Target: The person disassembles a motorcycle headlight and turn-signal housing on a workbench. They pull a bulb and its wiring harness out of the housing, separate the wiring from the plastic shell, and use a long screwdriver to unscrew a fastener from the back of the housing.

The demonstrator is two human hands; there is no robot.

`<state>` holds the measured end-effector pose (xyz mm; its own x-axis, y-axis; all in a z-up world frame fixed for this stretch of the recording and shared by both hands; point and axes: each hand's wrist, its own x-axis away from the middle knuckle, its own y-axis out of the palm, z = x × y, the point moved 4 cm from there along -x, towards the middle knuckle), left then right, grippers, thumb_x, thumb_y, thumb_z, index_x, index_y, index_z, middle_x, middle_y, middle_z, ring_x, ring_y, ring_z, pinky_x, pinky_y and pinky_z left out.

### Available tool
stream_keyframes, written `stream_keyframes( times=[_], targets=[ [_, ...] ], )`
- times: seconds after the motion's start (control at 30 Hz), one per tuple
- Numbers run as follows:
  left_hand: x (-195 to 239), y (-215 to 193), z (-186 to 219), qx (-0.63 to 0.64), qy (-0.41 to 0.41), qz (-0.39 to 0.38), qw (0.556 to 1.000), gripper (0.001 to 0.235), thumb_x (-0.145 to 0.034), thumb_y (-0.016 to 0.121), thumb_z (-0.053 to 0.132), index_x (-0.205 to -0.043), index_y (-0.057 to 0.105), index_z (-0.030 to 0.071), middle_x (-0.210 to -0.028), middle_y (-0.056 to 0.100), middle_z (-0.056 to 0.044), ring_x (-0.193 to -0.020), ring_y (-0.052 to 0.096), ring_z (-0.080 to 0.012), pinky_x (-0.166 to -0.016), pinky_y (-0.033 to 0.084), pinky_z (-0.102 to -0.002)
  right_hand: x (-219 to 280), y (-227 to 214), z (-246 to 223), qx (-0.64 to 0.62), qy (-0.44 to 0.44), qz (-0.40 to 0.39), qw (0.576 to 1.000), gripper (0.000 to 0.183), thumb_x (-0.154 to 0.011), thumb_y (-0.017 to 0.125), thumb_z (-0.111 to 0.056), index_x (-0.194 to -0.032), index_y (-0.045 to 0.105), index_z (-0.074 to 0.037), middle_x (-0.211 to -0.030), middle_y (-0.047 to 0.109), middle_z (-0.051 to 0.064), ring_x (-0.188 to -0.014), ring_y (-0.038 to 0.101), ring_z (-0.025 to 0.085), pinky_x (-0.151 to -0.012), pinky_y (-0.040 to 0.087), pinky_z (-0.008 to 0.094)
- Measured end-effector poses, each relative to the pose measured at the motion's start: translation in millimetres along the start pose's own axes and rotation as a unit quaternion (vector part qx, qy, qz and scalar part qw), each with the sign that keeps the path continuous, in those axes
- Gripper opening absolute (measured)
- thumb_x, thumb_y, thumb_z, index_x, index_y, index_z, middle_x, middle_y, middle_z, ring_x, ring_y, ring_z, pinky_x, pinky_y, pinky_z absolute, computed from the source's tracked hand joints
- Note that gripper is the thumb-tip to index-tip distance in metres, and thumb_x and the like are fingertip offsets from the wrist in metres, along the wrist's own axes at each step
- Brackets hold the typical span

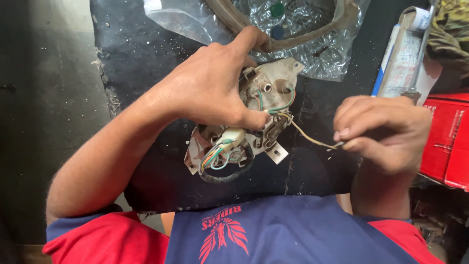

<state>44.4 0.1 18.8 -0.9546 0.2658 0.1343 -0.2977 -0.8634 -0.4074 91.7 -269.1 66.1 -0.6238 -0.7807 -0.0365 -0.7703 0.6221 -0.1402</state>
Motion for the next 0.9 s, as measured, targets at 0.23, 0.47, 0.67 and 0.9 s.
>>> stream_keyframes(
  times=[0.23,0.47,0.67,0.9],
  targets=[
    [-0.7,3.3,-3.9,0.009,0.027,0.008,1.0,0.098,-0.061,0.088,0.039,-0.136,0.045,-0.005,-0.109,0.071,-0.032,-0.09,0.074,-0.0428,-0.082,0.058,-0.044,4.2,7.3,43.5,-0.151,0.185,-0.036,0.97,0.025,-0.101,0.077,-0.019,-0.095,0.069,0.005,-0.09,0.07,0.015,-0.08,0.064,0.021,-0.073,0.052,0.03],
    [2.6,0.6,-4.2,0.003,0.01,0.015,1.0,0.096,-0.062,0.088,0.04,-0.136,0.046,-0.005,-0.093,0.072,-0.028,-0.087,0.073,-0.0433,-0.079,0.056,-0.047,5.6,4.5,50.8,-0.331,0.257,-0.042,0.907,0.032,-0.098,0.076,-0.024,-0.084,0.063,0.003,-0.075,0.063,0.013,-0.064,0.054,0.018,-0.059,0.044,0.028],
    [0.9,2.9,-4.1,0.005,0.012,0.003,1.0,0.094,-0.062,0.088,0.039,-0.134,0.047,-0.003,-0.075,0.07,-0.022,-0.076,0.073,-0.0405,-0.073,0.056,-0.046,6.3,-4.1,45.3,-0.242,0.18,0.062,0.952,0.033,-0.102,0.074,-0.021,-0.083,0.062,0.003,-0.075,0.063,0.015,-0.063,0.057,0.019,-0.062,0.047,0.031],
    [2.4,2.7,-5.7,0.011,0.009,0.004,1.0,0.095,-0.059,0.088,0.038,-0.134,0.046,-0.003,-0.076,0.071,-0.021,-0.074,0.073,-0.0395,-0.071,0.056,-0.045,12.9,-4.3,66.6,-0.311,0.171,0.102,0.93,0.019,-0.107,0.07,-0.009,-0.099,0.068,0.008,-0.086,0.07,0.018,-0.064,0.062,0.018,-0.064,0.053,0.032]
  ],
)
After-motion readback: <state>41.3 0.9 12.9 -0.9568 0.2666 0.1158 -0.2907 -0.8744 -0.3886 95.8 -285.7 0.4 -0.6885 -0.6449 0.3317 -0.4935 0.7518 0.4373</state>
